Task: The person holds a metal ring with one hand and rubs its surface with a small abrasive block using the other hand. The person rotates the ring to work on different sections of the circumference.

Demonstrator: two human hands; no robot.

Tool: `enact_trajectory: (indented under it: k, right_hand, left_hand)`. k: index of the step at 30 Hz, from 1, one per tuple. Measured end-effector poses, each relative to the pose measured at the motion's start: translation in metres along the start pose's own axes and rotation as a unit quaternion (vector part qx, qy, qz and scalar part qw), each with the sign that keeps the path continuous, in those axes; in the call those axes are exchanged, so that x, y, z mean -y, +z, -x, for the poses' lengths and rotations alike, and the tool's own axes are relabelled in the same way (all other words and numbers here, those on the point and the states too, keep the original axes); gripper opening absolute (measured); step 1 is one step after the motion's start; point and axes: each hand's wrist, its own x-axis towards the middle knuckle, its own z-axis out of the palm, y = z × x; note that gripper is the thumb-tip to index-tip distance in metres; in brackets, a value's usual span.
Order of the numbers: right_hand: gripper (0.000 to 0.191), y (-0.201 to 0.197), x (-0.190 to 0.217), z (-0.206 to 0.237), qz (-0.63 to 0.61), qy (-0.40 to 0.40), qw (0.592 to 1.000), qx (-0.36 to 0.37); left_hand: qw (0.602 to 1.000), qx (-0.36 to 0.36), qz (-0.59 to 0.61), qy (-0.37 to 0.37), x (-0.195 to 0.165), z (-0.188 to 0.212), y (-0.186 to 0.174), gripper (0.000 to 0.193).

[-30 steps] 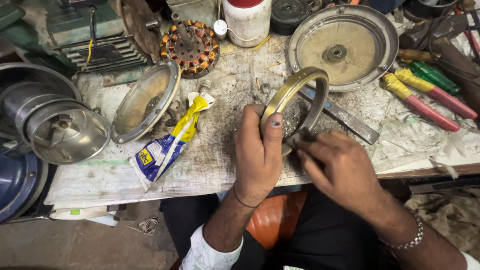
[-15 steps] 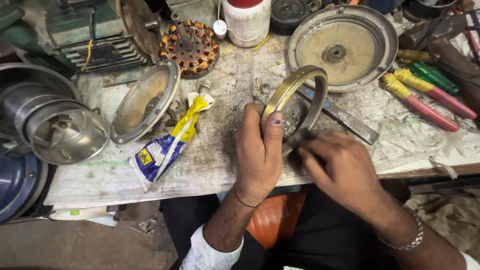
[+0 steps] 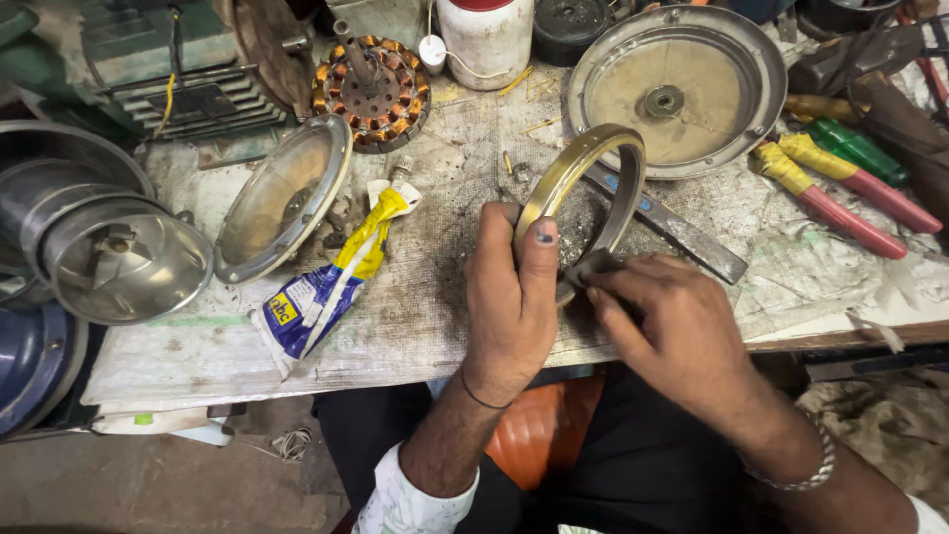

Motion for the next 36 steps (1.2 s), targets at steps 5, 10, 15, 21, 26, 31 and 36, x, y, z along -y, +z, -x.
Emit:
enact_trajectory:
  k: [5, 10, 15, 21, 26, 31, 36]
  right_hand:
    - [0.020, -0.003, 0.002, -0.002, -0.101, 0.079, 0.987, 0.098]
    - [0.021, 0.001, 0.006, -0.003, -0.004, 0.023, 0.999, 0.036]
    - [0.018, 0.001, -0.001, 0.000, 0.019, 0.006, 1.000, -0.004]
    - [0.019, -0.003, 0.004, -0.007, -0.109, 0.087, 0.986, 0.094]
    - [0.020, -0.003, 0.008, -0.008, -0.038, 0.010, 0.998, 0.053]
    - [0.021, -0.001, -0.002, -0.002, 0.031, -0.002, 0.999, 0.009]
    - [0.019, 0.002, -0.006, -0.001, -0.042, 0.071, 0.990, 0.112]
  left_hand:
    - [1.000, 0.005, 0.026, 0.009, 0.002, -0.001, 0.000, 0.031]
    - [1.000, -0.010, 0.006, 0.014, 0.003, 0.001, 0.001, 0.032]
    - [1.000, -0.005, 0.001, 0.005, 0.003, 0.001, 0.001, 0.032]
    - [0.999, -0.007, 0.006, 0.031, 0.002, 0.000, 0.001, 0.031]
    - [1.000, 0.000, 0.010, -0.019, 0.002, 0.000, 0.001, 0.030]
    - [1.000, -0.004, 0.016, 0.020, 0.004, 0.001, 0.002, 0.031]
    - [1.000, 0.002, 0.026, -0.014, 0.007, 0.001, 0.001, 0.027]
